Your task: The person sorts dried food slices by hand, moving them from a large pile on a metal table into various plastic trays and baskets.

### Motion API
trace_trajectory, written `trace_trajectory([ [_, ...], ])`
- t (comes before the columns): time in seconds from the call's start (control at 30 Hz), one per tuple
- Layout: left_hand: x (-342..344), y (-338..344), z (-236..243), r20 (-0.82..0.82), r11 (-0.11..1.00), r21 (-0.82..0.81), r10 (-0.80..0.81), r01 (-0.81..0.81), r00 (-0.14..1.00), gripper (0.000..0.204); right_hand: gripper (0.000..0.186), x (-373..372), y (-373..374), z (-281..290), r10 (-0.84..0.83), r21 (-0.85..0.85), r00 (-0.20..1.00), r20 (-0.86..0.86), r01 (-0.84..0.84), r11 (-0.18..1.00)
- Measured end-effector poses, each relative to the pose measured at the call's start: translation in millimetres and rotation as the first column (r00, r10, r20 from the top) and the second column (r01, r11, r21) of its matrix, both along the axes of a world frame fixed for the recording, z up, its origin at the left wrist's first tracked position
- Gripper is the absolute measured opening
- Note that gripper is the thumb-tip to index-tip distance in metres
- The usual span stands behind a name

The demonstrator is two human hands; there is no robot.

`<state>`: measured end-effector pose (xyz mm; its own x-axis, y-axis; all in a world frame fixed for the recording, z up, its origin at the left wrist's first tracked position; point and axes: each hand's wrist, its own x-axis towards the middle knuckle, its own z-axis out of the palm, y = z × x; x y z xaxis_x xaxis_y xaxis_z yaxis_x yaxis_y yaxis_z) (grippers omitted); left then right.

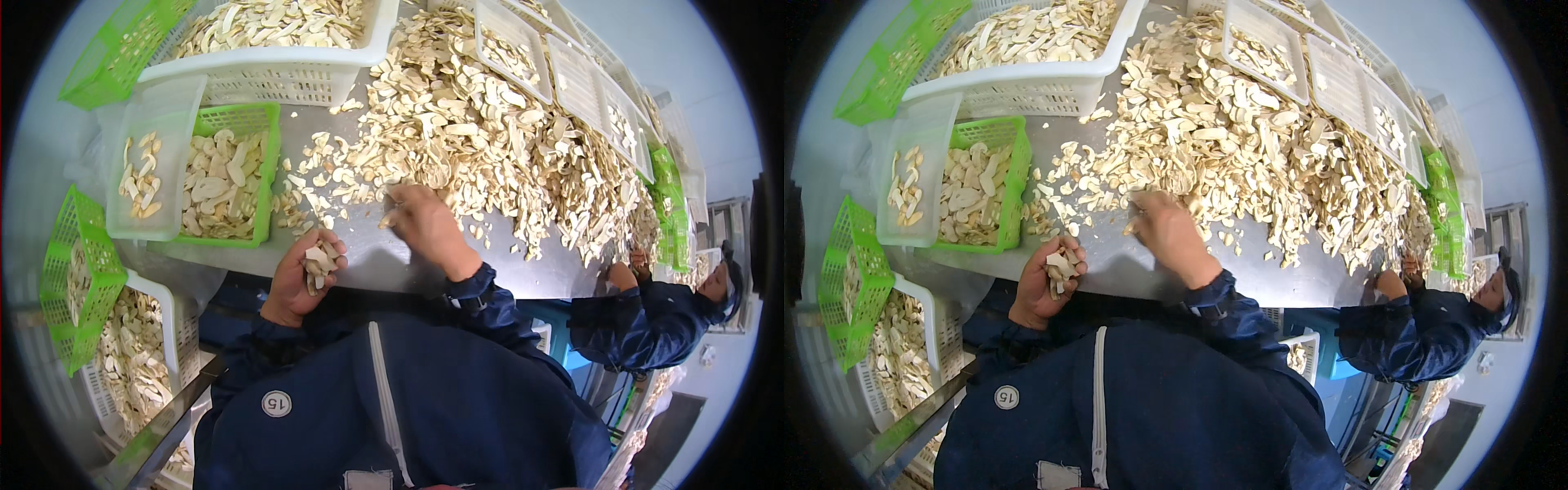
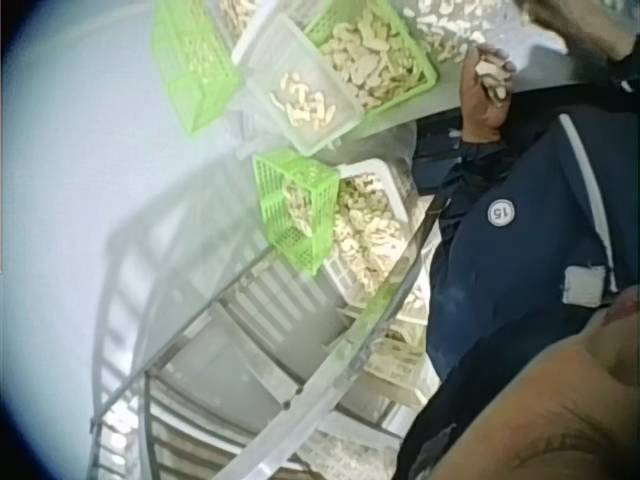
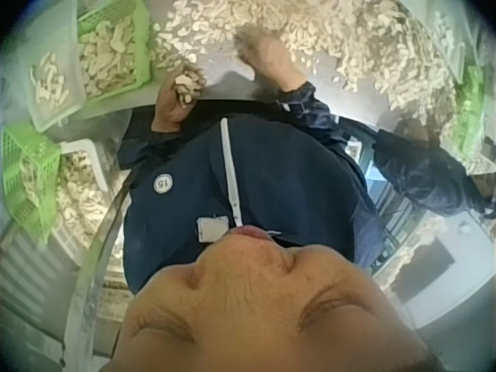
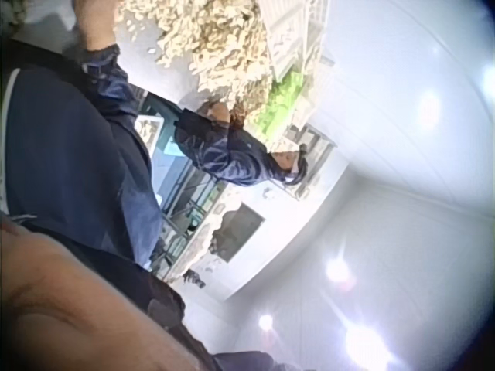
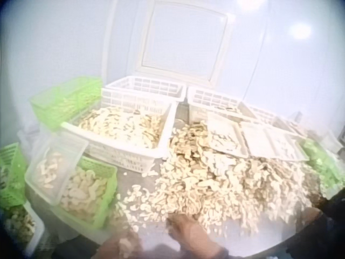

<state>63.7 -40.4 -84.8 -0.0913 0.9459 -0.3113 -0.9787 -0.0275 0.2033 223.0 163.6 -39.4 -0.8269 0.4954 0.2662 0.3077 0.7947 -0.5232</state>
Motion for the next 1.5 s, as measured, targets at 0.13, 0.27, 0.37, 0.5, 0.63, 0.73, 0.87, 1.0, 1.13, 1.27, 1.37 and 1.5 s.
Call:
trace_trajectory([
  [0.13,2,4,5,-0.047,0.999,-0.047,-0.028,0.026,0.999,0.033,0.035,-23,-8,18,0.051,-0.274,0.996,-0.079,-0.071,0.959],
  [0.27,3,3,5,-0.031,0.997,-0.061,-0.042,0.04,0.999,0.037,0.019,-26,12,13,-0.176,-0.023,0.984,0.006,0.176,0.984],
  [0.37,-1,11,9,-0.047,0.993,-0.114,-0.025,0.02,0.999,0.038,0.022,-23,12,0,-0.072,0.111,0.997,-0.014,0.073,0.991],
  [0.5,-21,13,-4,-0.027,0.996,-0.032,0.079,-0.08,0.997,0.035,0.023,-24,0,6,-0.099,-0.113,0.995,0.0,0.099,0.989],
  [0.63,-26,6,-4,-0.005,0.995,-0.018,0.096,-0.096,0.995,0.034,0.018,-19,11,11,-0.14,-0.033,0.99,0.025,0.141,0.989],
  [0.73,-13,5,3,0.017,0.998,-0.027,0.064,-0.064,0.998,0.035,0.019,-32,-1,6,0.011,-0.038,0.996,-0.089,-0.015,0.999],
  [0.87,12,15,7,0.05,0.991,0.0,-0.132,0.132,0.99,0.036,0.017,-47,-10,1,0.082,0.13,0.996,-0.043,-0.076,0.989],
  [1.0,11,19,5,-0.003,0.979,-0.06,-0.197,0.196,0.98,0.036,0.016,-43,0,-2,-0.006,0.132,1.0,0.028,0.003,0.991],
  [1.13,-3,21,13,-0.025,0.985,-0.156,-0.08,0.075,0.996,0.03,0.016,-37,0,17,-0.164,-0.059,0.979,0.123,0.172,0.983],
  [1.27,-6,19,14,-0.015,0.995,-0.09,-0.048,0.047,0.999,0.034,0.016,-31,-8,28,0.085,-0.689,0.991,-0.099,-0.13,0.713],
  [1.37,-3,18,16,0.003,0.992,-0.114,-0.047,0.047,0.999,0.033,0.019,-39,-3,25,-0.001,-0.439,1.0,-0.004,-0.001,0.898],
  [1.5,-1,11,-4,0.077,0.994,0.072,-0.09,0.084,0.993,0.031,0.018,-48,4,4,-0.053,0.149,0.999,-0.004,0.053,0.987],
])
